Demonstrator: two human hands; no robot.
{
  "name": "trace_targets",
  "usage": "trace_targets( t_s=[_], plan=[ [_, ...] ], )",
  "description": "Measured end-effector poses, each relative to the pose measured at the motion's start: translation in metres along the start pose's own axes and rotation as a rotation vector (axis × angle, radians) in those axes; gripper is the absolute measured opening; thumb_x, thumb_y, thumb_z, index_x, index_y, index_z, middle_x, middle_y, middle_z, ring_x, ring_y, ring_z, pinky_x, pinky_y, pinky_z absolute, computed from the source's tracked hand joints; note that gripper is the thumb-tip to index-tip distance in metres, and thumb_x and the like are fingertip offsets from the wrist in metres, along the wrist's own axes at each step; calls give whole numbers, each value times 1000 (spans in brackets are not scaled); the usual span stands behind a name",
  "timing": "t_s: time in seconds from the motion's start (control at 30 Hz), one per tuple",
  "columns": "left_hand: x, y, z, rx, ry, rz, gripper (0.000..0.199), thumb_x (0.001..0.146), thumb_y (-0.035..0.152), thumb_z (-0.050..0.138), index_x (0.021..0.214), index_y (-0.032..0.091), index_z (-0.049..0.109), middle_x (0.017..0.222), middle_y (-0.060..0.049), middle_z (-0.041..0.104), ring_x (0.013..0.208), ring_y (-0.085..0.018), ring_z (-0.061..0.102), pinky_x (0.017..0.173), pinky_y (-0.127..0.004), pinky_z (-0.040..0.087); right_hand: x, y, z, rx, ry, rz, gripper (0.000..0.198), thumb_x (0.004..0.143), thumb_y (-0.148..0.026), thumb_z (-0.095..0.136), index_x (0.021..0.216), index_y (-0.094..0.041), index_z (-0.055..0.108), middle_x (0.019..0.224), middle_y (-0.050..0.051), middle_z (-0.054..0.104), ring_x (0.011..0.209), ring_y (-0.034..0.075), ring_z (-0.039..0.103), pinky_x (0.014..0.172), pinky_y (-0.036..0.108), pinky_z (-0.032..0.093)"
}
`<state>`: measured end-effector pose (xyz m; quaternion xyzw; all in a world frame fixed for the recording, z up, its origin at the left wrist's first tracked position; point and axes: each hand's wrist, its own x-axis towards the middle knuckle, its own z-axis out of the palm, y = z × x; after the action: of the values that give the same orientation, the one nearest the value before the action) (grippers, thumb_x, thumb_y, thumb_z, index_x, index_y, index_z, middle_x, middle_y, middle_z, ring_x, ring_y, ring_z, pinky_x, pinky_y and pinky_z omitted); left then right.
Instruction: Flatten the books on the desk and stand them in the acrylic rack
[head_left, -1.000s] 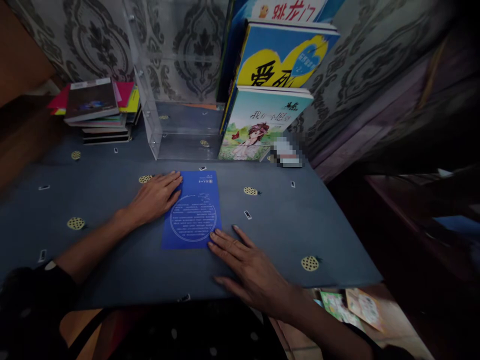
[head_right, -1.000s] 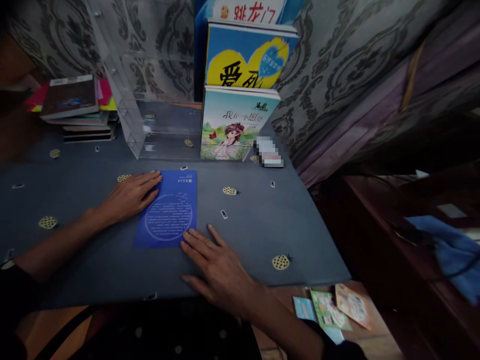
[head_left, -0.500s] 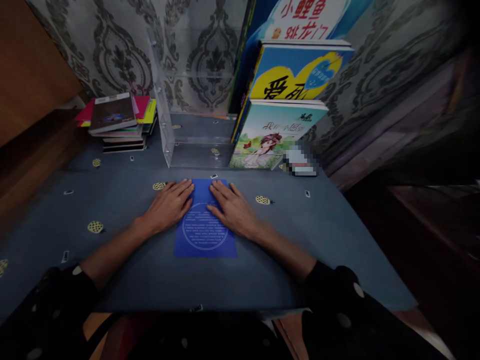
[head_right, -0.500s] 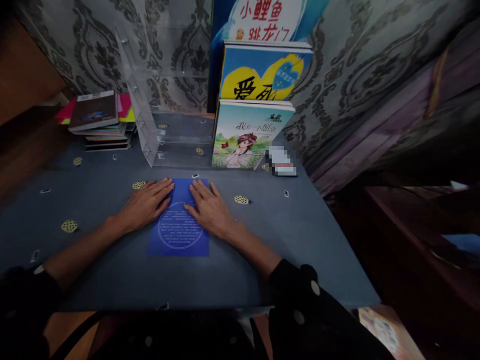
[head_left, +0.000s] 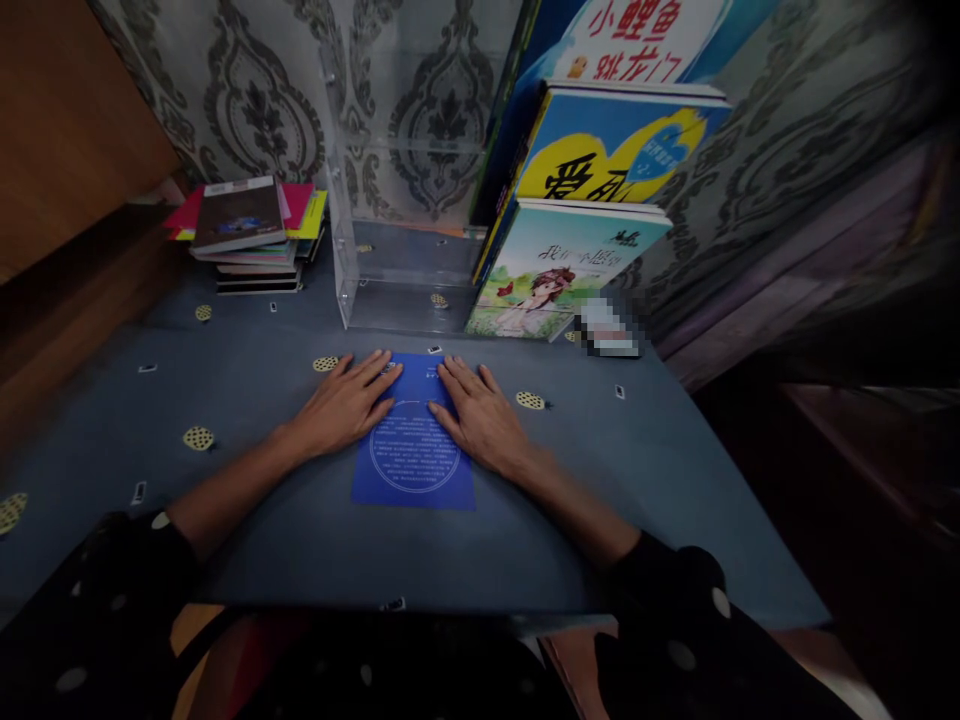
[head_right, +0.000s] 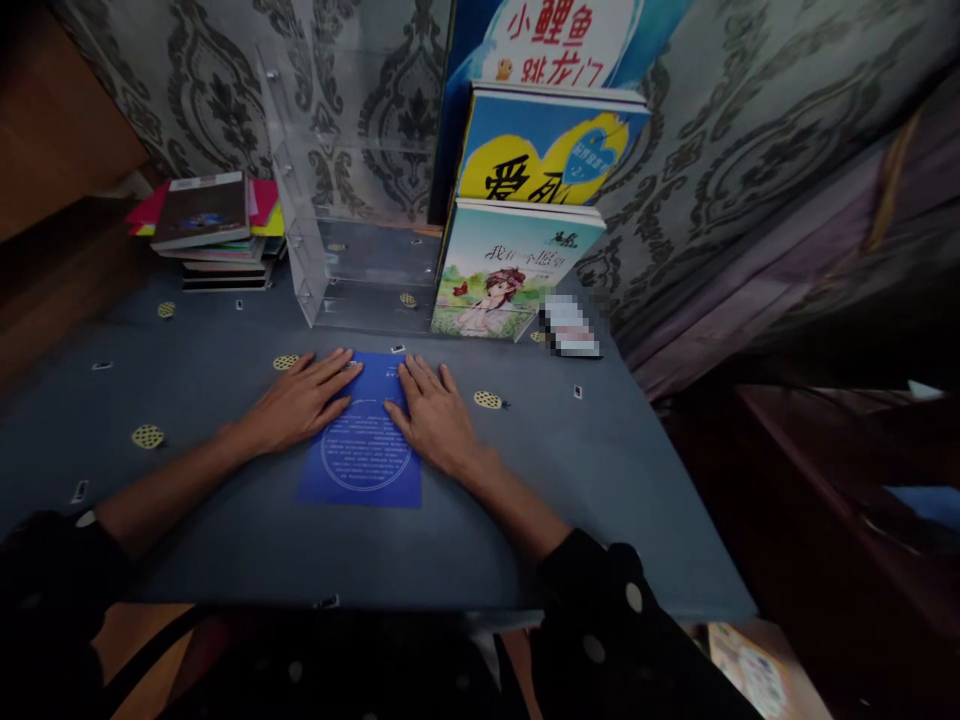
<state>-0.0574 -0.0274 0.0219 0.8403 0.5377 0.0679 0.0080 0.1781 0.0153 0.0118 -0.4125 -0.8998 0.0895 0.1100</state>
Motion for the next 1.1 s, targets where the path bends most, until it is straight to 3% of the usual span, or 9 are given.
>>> trace_targets(
  t_s=[0.27,0.6,0.83,1.1],
  plan=[
    [-7,5,1,-25,-82,104,66,104,56,25,156,17,27,163,-15,26,152,-27,22,123,-55,9,-1,-4,-3,-14,-2,5,59,101,-40,38,149,-6,42,157,19,39,149,29,31,121,54,24],
    [-32,32,2,-56,-122,267,74,100,64,27,159,21,15,164,-12,23,153,-24,17,124,-50,2,-2,-3,-1,-5,25,-1,56,101,-36,37,149,-8,42,157,18,39,148,29,32,121,56,24],
    [-42,43,4,-72,-87,308,75,100,63,34,160,23,13,164,-10,25,153,-26,19,124,-51,7,-8,-10,-4,3,12,2,54,101,-34,38,149,-8,42,157,18,38,149,29,32,122,55,24],
    [-42,42,2,-99,-59,313,79,98,65,36,160,24,11,163,-11,29,151,-26,26,124,-49,11,-48,-23,0,13,1,-108,55,101,-32,38,153,-11,37,157,17,38,150,28,29,121,58,25]
  ],
)
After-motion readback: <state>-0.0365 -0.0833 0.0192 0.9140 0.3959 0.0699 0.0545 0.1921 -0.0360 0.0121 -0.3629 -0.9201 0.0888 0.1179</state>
